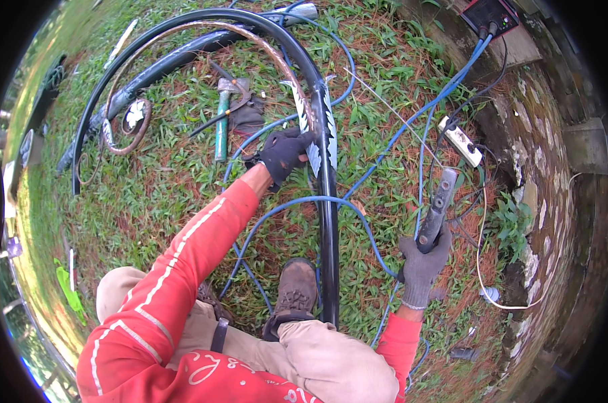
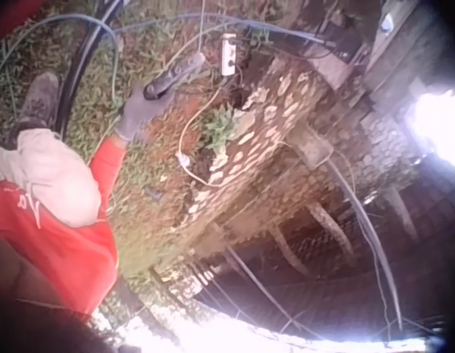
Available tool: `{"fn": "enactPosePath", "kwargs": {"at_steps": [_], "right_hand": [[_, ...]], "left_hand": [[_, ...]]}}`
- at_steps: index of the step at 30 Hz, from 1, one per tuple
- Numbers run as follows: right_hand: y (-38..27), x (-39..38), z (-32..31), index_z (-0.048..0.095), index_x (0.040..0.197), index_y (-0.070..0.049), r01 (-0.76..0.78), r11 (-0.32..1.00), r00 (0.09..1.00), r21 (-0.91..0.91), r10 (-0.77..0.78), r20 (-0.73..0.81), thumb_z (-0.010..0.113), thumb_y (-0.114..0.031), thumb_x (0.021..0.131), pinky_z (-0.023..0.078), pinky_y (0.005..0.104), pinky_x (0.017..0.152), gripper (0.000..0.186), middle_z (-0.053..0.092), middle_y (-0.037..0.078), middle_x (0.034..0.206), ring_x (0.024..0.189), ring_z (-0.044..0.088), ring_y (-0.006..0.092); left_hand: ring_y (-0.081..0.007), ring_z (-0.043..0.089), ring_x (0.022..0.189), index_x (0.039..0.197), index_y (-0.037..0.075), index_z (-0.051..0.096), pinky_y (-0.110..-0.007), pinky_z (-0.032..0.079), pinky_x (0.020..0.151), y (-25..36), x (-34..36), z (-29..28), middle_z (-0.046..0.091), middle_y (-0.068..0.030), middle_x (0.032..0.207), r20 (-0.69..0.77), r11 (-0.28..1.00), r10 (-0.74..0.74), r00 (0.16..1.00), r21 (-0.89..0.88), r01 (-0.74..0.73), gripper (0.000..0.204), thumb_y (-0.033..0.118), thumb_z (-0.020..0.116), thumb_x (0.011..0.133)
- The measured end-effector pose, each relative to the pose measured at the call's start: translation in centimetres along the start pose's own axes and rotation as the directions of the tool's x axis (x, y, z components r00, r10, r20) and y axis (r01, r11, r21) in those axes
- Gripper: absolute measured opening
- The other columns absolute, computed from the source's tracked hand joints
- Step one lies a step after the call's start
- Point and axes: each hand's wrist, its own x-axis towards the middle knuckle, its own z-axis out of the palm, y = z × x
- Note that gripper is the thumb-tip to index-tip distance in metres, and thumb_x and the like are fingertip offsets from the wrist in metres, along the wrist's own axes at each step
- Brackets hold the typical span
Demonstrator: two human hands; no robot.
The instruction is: The person welds metal pipes and components outdoors on the grass. The person uses a welding tool to join sections of pipe, then manipulates a round metal component using pliers and a hammer.
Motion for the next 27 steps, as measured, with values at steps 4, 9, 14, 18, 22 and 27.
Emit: {"fn": "enactPosePath", "kwargs": {"at_steps": [4, 9, 14, 18, 22, 27], "right_hand": [[0.5, -0.1, 0.4, 0.059, 0.149, 0.0, 0.13, 0.991, 0.991, -0.03, -0.131, -0.022, 0.081, 0.0, 0.077, 0.054, 0.0329, 0.064, 0.075, 0.062, 0.003, 0.101, 0.075, 0.062, 0.014], [0.7, -0.3, 0.8, 0.057, 0.152, 0.002, 0.169, 0.983, 0.985, -0.073, -0.17, -0.004, 0.083, 0.002, 0.079, 0.058, 0.0334, 0.073, 0.078, 0.064, 0.004, 0.107, 0.084, 0.065, 0.0136], [-1.0, -1.0, 1.0, 0.051, 0.159, 0.006, 0.189, 0.981, 0.982, -0.044, -0.189, -0.006, 0.089, 0.0, 0.077, 0.058, 0.0305, 0.088, 0.09, 0.069, 0.012, 0.133, 0.103, 0.069, 0.0162], [-3.9, -2.2, 0.9, 0.047, 0.166, 0.003, 0.249, 0.968, 0.966, -0.011, -0.248, 0.071, 0.087, 0.001, 0.085, 0.06, 0.0303, 0.089, 0.09, 0.07, 0.012, 0.134, 0.105, 0.071, 0.0157], [-4.6, -2.9, 1.2, 0.049, 0.167, 0.004, 0.351, 0.931, 0.934, -0.097, -0.342, 0.1, 0.088, -0.001, 0.085, 0.06, 0.0287, 0.09, 0.09, 0.061, 0.02, 0.153, 0.109, 0.072, 0.0177], [-4.8, -3.0, 0.9, 0.057, 0.164, -0.003, 0.607, 0.774, 0.795, -0.182, -0.591, 0.137, 0.084, 0.007, 0.087, 0.059, 0.0351, 0.102, 0.082, 0.055, 0.025, 0.161, 0.131, 0.069, 0.0292]], "left_hand": [[-0.0052, 0.054, 0.061, 0.109, 0.008, 0.084, -0.026, 0.04, 0.056, 0.3, -0.4, 0.3, 0.069, 0.0028, 0.079, -0.007, 0.998, 0.044, 0.999, 0.055, -0.043, 0.025, 0.029, 0.072, 0.113], [-0.0061, 0.053, 0.06, 0.107, 0.008, 0.084, -0.026, 0.037, 0.054, 0.0, -0.2, -0.1, 0.067, 0.0024, 0.075, -0.002, 0.998, 0.067, 0.998, 0.0, -0.067, 0.024, 0.029, 0.072, 0.112], [-0.0091, 0.063, 0.068, 0.109, 0.008, 0.082, -0.028, 0.047, 0.06, 0.1, -0.1, -0.1, 0.074, 0.0003, 0.086, -0.013, 0.997, 0.047, 0.999, 0.061, -0.046, 0.017, 0.024, 0.076, 0.11], [-0.0093, 0.065, 0.068, 0.109, 0.011, 0.083, -0.028, 0.049, 0.059, -0.3, 0.4, -0.6, 0.078, 0.0017, 0.089, 0.0, 1.0, 0.02, 1.0, -0.003, -0.02, 0.012, 0.022, 0.081, 0.108], [-0.0078, 0.055, 0.061, 0.107, 0.013, 0.084, -0.028, 0.039, 0.055, -1.3, 1.6, -1.3, 0.072, 0.0038, 0.08, -0.001, 0.999, 0.015, 1.0, -0.031, -0.015, 0.012, 0.025, 0.082, 0.108], [-0.0086, 0.052, 0.059, 0.093, 0.008, 0.077, -0.029, 0.036, 0.055, -1.4, 1.2, -1.0, 0.064, 0.0012, 0.074, 0.011, 1.0, 0.008, 1.0, -0.019, -0.008, 0.024, 0.027, 0.08, 0.108]]}}
